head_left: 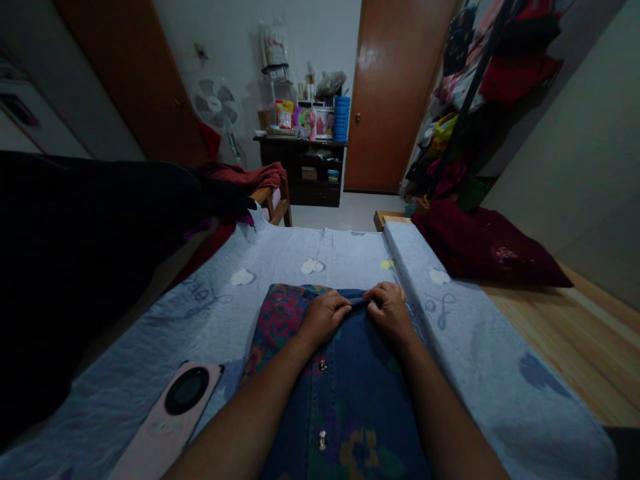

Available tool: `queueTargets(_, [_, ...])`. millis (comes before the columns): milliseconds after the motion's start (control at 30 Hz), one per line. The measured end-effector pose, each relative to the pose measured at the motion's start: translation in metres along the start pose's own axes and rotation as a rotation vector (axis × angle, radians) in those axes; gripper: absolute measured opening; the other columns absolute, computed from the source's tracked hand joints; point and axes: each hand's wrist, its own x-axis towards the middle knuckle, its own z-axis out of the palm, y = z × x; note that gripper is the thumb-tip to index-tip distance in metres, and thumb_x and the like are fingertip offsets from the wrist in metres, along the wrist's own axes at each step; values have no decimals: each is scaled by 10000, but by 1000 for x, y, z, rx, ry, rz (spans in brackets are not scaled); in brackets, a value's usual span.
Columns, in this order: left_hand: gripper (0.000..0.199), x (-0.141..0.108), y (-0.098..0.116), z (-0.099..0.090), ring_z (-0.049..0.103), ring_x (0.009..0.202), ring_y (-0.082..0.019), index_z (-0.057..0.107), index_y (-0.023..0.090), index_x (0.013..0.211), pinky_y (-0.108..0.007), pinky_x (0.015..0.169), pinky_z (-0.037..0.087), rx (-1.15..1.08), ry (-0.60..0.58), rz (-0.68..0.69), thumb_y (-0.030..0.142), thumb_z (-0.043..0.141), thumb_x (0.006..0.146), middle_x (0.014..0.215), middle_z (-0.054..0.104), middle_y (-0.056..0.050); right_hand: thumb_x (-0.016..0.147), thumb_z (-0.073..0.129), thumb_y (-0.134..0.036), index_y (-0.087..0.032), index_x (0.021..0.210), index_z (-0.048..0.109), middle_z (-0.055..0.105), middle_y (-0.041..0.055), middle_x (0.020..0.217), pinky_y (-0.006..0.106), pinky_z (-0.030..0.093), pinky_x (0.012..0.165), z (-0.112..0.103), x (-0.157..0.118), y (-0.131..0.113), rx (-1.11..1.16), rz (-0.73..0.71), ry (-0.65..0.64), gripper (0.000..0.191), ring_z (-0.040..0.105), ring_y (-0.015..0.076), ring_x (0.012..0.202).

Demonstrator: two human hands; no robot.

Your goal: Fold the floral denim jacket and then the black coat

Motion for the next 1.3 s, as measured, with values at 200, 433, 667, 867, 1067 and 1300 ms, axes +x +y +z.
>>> queueTargets(200, [203, -1, 2, 0, 592, 873, -163, 680, 209, 991, -283, 802, 469, -36, 64, -15, 134, 585, 827, 939, 630, -27, 685, 462, -116, -239, 903, 617, 590, 39, 924, 407, 325, 929, -3, -1, 1, 58, 37, 46, 294, 480, 240, 975])
queueTargets(433, [372, -1, 10, -5, 568, 762, -116, 533, 197, 1129, -283, 801, 482, -46, 257, -52, 40, 492, 794, 1175, 527, -62, 708, 490, -134, -239, 1090, 582, 527, 60, 1100, 424, 322, 965, -4, -1, -3, 14, 54, 235, 407, 446, 258, 1078])
queueTargets(667, [224, -3, 14, -7, 586, 924, -198, 626, 202, 887, -338, 866, 448, 147, 45, 158, 39, 502, 796, 922, 667, -36, 809, 600, -219, -251, 833, 702, 545, 39, 927, 404, 310, 920, -10, -3, -15, -72, -94, 193, 110, 465, 224, 955])
queueTargets(867, [229, -5, 7, 2, 589, 1098, -213, 666, 225, 1001, -389, 963, 424, 270, -28, 174, 110, 536, 851, 1114, 693, -32, 816, 617, -234, -276, 900, 739, 583, 46, 1016, 451, 250, 984, -1, -4, -8, -166, -62, 131, 153, 450, 242, 1036])
queueTargets(1067, [231, -6, 4, 5, 573, 1165, -227, 661, 239, 1050, -424, 1018, 402, 346, -40, 112, 158, 532, 877, 1191, 676, -29, 827, 499, -205, -270, 898, 734, 614, 51, 1028, 442, 281, 980, 3, -3, 3, -112, 124, 87, 254, 474, 248, 1042])
queueTargets(1300, [249, -4, 0, 6, 594, 1117, -203, 655, 221, 1045, -405, 1036, 393, 280, 36, 42, 123, 534, 852, 1173, 680, -42, 760, 401, -184, -184, 906, 606, 615, 82, 948, 387, 384, 934, 3, 1, 14, 65, 279, 205, 251, 534, 241, 967])
